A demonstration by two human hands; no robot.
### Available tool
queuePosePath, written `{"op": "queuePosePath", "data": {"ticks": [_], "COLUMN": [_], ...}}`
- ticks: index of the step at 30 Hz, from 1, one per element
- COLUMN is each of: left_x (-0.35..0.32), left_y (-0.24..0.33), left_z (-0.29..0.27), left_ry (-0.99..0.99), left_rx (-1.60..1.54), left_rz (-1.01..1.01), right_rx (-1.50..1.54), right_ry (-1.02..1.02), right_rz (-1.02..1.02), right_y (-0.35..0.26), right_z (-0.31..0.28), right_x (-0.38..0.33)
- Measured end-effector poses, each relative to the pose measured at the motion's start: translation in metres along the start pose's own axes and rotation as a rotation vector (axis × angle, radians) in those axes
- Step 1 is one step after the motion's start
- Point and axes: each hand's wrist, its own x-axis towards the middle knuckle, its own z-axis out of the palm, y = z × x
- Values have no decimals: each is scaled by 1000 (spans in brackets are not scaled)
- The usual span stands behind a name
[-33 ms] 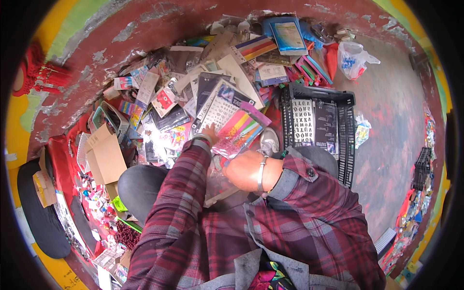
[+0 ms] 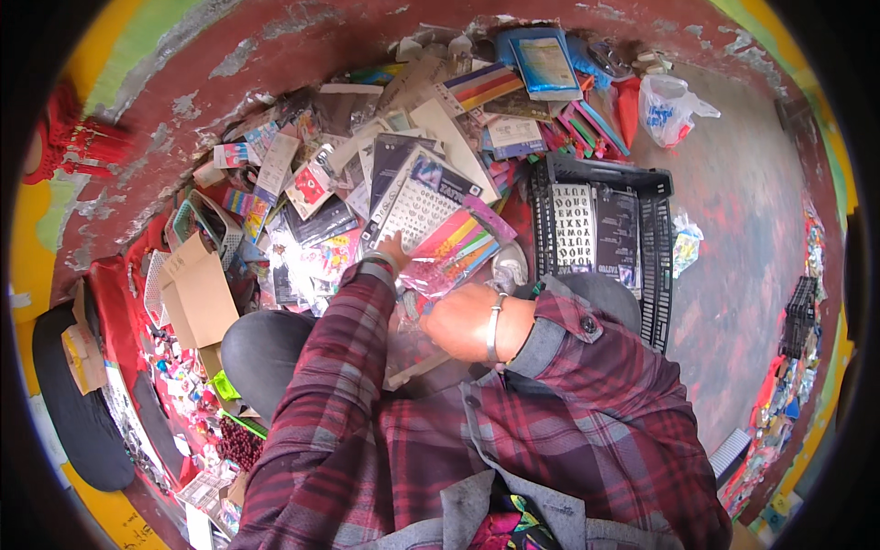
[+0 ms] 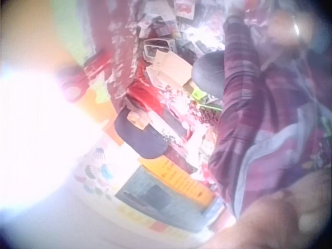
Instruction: The person sits on the floor and wipes the plastic packaging of various sticker sheets with a cloth. They handle multiple sheets, including alphabet and decorative designs, turning them over to clean both sides before placing them back into a pile.
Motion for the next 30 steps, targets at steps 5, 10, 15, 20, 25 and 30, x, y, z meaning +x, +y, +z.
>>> {"op": "queuePosePath", "data": {"ticks": [5,10,15,20,25,30], "left_x": [3,-17,4,37,34,22], "left_y": [-30,-7,10,30,58,52], "left_z": [17,31,50,59,53,57], "left_ry": [61,78,173,67,-6,-95], "left_rx": [-120,-292,-255,-288,-211,-556], "left_rz": [-21,9,169,132,158,283], "right_rx": [-3,24,8,65,71,53], "right_ry": [-128,-119,-14,-155,-29,25], "right_rz": [-92,-93,-43,80,41,-13], "right_y": [-20,-29,-22,-17,-8,-5], "right_z": [11,26,28,19,28,28], "right_x": [-3,-8,-8,-7,-13,-13]}}
